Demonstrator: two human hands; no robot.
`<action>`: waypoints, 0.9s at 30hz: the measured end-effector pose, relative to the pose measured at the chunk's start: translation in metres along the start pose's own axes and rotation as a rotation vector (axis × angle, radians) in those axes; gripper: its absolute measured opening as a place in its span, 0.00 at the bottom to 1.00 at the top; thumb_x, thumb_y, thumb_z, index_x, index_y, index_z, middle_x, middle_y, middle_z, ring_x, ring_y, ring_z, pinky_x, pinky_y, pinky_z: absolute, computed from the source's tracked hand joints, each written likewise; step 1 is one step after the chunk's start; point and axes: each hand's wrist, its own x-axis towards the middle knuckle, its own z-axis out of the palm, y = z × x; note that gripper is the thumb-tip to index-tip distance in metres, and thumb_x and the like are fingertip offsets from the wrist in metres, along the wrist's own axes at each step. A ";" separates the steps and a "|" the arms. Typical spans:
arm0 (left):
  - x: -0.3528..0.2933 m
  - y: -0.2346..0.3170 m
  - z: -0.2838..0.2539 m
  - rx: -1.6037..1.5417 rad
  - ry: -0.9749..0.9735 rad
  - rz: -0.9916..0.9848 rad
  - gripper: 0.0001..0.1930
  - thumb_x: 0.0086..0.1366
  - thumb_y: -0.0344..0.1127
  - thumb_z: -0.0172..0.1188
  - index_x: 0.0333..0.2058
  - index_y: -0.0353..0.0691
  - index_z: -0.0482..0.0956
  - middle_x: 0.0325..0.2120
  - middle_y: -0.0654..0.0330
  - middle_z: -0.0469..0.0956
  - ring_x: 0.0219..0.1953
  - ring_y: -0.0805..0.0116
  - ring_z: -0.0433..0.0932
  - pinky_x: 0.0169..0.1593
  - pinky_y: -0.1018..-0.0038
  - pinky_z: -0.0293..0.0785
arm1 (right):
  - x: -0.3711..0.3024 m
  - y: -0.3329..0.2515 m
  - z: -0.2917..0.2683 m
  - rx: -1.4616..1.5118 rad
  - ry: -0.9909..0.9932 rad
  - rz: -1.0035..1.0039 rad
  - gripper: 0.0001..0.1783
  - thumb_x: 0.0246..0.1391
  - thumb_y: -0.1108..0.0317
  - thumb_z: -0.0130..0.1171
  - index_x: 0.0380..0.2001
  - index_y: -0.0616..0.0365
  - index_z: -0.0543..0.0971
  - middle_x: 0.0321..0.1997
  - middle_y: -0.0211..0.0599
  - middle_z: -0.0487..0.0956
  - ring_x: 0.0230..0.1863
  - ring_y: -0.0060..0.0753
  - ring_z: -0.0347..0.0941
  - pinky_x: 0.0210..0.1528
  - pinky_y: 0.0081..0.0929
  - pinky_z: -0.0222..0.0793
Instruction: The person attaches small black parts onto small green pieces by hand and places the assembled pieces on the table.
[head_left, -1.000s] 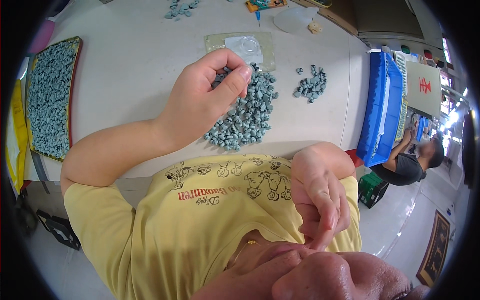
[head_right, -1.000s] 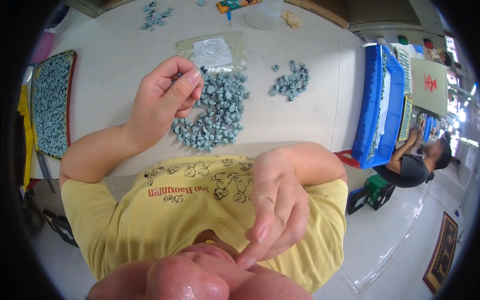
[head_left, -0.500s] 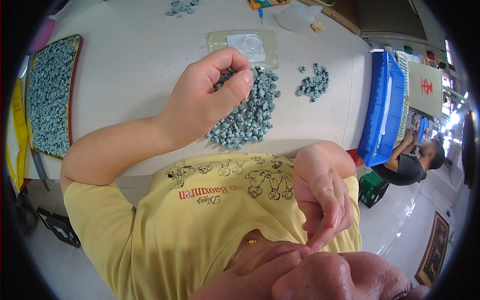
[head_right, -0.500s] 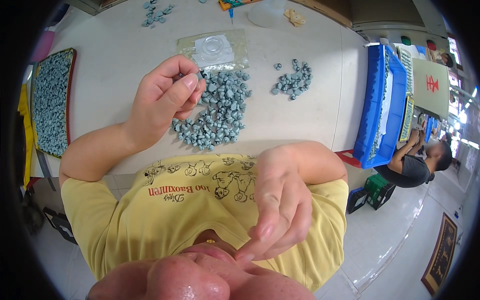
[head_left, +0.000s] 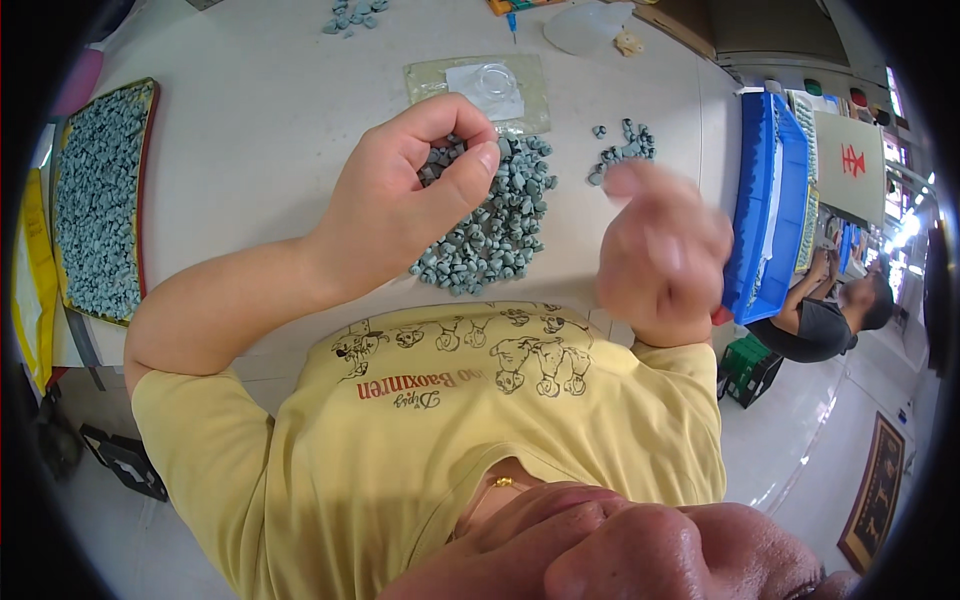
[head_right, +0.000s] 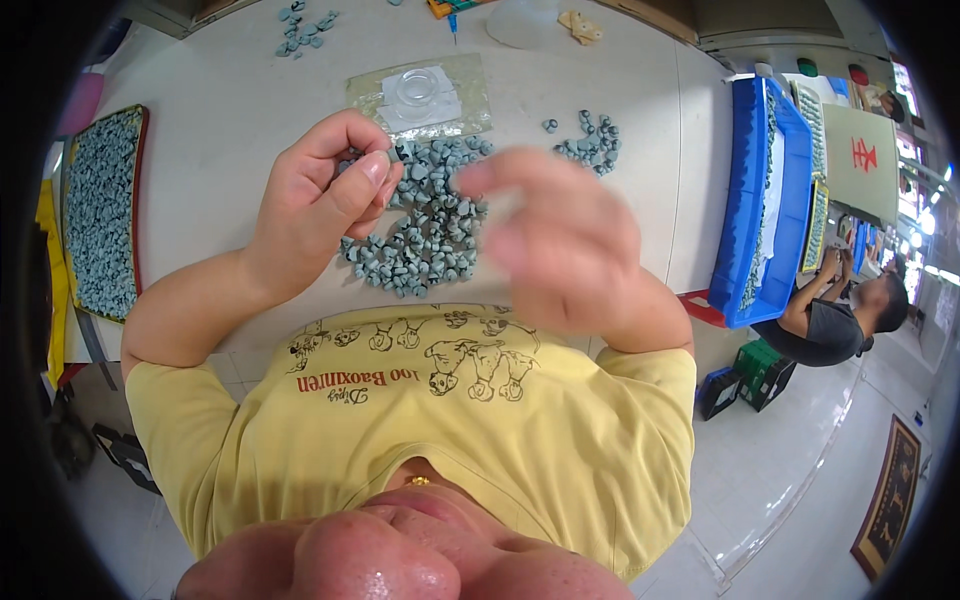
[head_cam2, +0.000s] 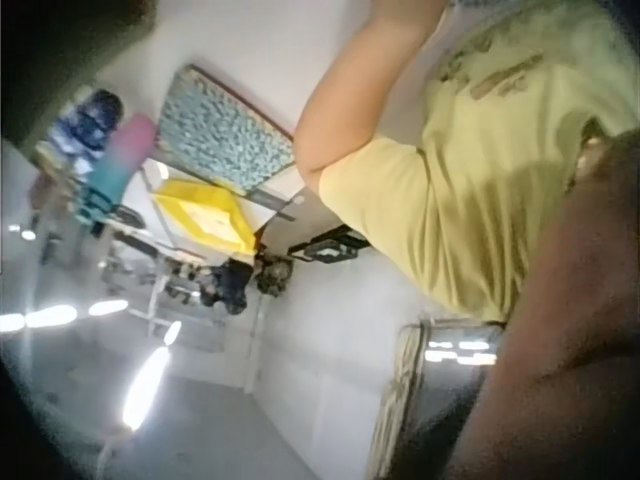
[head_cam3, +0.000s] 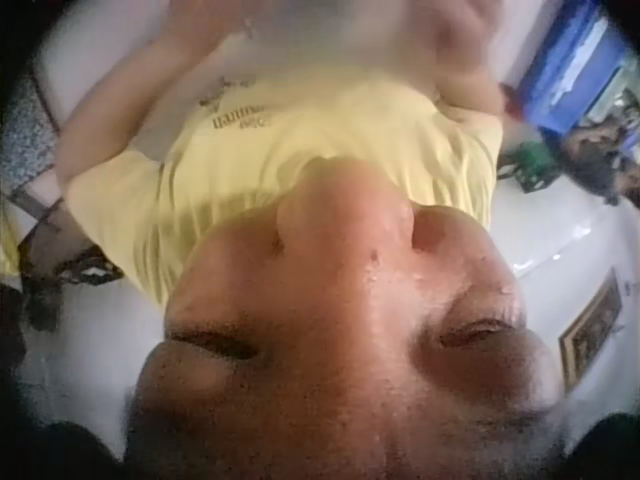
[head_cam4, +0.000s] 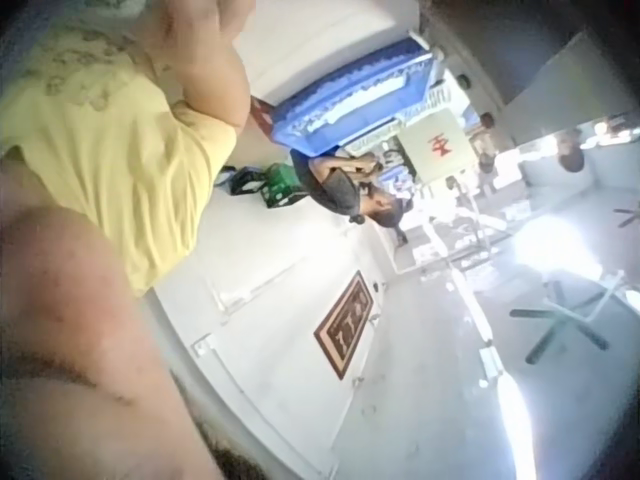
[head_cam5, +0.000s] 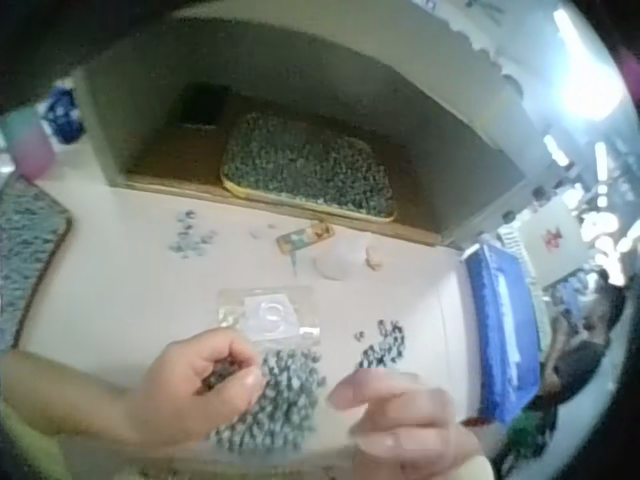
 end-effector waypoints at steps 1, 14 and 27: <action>0.002 0.000 0.002 0.033 0.001 0.005 0.04 0.64 0.32 0.45 0.33 0.38 0.65 0.21 0.66 0.65 0.18 0.84 0.55 0.20 0.85 0.53 | 0.000 0.004 -0.004 0.005 0.012 0.001 0.12 0.46 0.88 0.47 0.30 0.63 0.76 0.32 0.34 0.73 0.33 0.31 0.71 0.35 0.23 0.66; -0.005 0.001 -0.005 -0.056 0.007 -0.037 0.07 0.63 0.34 0.50 0.30 0.37 0.68 0.23 0.68 0.68 0.27 0.82 0.64 0.32 0.83 0.63 | -0.010 0.021 0.015 -0.418 -0.323 0.032 0.18 0.37 0.89 0.55 0.38 0.72 0.75 0.26 0.40 0.71 0.25 0.34 0.68 0.26 0.23 0.66; -0.011 -0.001 -0.004 -0.044 -0.010 -0.061 0.06 0.63 0.33 0.49 0.28 0.37 0.67 0.21 0.69 0.66 0.25 0.82 0.62 0.30 0.83 0.62 | -0.012 0.021 0.020 -0.528 -0.322 -0.155 0.16 0.31 0.88 0.57 0.31 0.74 0.76 0.25 0.39 0.69 0.24 0.36 0.67 0.24 0.25 0.64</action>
